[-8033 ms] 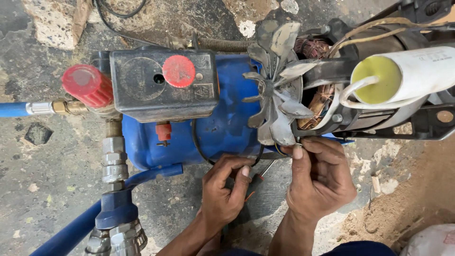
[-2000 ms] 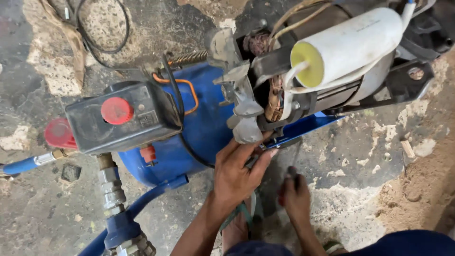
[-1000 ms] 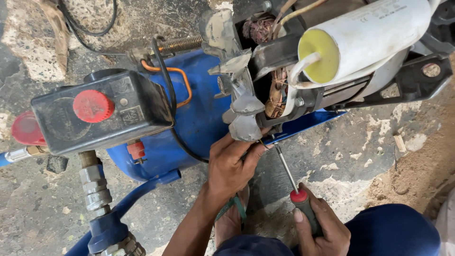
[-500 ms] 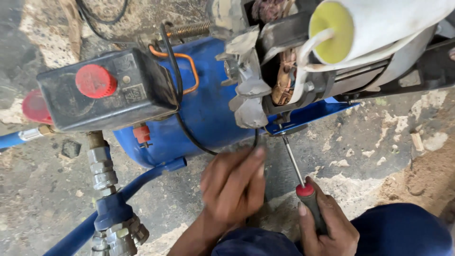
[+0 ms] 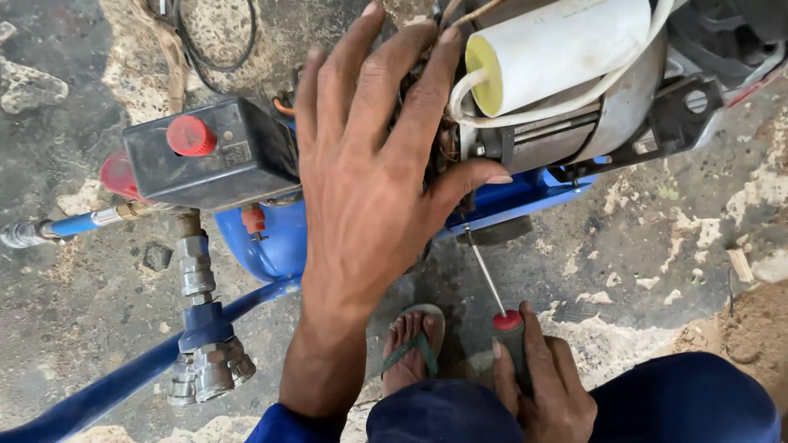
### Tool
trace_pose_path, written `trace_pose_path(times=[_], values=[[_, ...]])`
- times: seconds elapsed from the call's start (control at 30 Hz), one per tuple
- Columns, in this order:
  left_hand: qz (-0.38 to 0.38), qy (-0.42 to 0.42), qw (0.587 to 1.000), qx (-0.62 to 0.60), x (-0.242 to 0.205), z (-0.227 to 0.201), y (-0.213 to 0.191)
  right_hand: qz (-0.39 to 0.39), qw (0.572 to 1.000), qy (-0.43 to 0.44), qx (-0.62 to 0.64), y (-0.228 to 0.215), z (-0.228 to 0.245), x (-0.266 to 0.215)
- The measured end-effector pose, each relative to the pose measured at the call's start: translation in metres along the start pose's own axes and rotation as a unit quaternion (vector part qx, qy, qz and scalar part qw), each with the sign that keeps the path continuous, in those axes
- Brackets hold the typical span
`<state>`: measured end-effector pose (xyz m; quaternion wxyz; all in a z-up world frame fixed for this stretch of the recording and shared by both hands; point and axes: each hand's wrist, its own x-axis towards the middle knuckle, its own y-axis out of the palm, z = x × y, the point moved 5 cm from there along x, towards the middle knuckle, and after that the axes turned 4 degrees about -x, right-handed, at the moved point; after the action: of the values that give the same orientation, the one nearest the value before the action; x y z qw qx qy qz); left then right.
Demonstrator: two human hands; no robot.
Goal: Repairing an air compressor by disassembling the motor housing using a screwdriver
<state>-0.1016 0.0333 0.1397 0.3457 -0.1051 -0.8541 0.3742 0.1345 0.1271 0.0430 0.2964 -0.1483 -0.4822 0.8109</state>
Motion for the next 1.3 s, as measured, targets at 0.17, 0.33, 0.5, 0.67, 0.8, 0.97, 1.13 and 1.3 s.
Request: trace_pose_path(times=[0.17,0.33,0.5,0.67,0.8,0.97,1.13,1.3], values=[[-0.038,0.011,0.996,-0.079,0.004,0.003,-0.004,0.001,1.0,0.005,0.027,-0.002,0.013,0.005],[-0.036,-0.012,0.994,-0.099,0.004,0.008,-0.001,0.093,0.978,0.136,0.128,0.004,-0.007,0.0],[-0.042,-0.016,0.992,-0.121,0.002,0.015,0.002,0.244,0.78,0.383,0.43,0.031,-0.05,-0.016],[-0.07,-0.007,0.982,-0.173,0.0,0.021,0.006,0.279,0.791,0.313,0.446,0.036,-0.048,-0.013],[-0.287,0.056,0.922,-0.255,0.019,0.023,0.03,0.031,0.995,0.077,0.063,0.01,0.027,0.006],[-0.198,0.037,0.709,-0.676,0.052,-0.023,0.001,-0.043,0.996,0.044,0.058,0.003,0.023,0.004],[-0.119,-0.045,0.953,-0.276,0.037,-0.026,-0.058,0.052,0.995,0.0,0.087,0.036,-0.048,0.0],[-0.079,-0.094,0.961,-0.247,0.003,-0.017,-0.053,0.062,0.985,-0.011,0.16,0.008,0.0,0.016]])
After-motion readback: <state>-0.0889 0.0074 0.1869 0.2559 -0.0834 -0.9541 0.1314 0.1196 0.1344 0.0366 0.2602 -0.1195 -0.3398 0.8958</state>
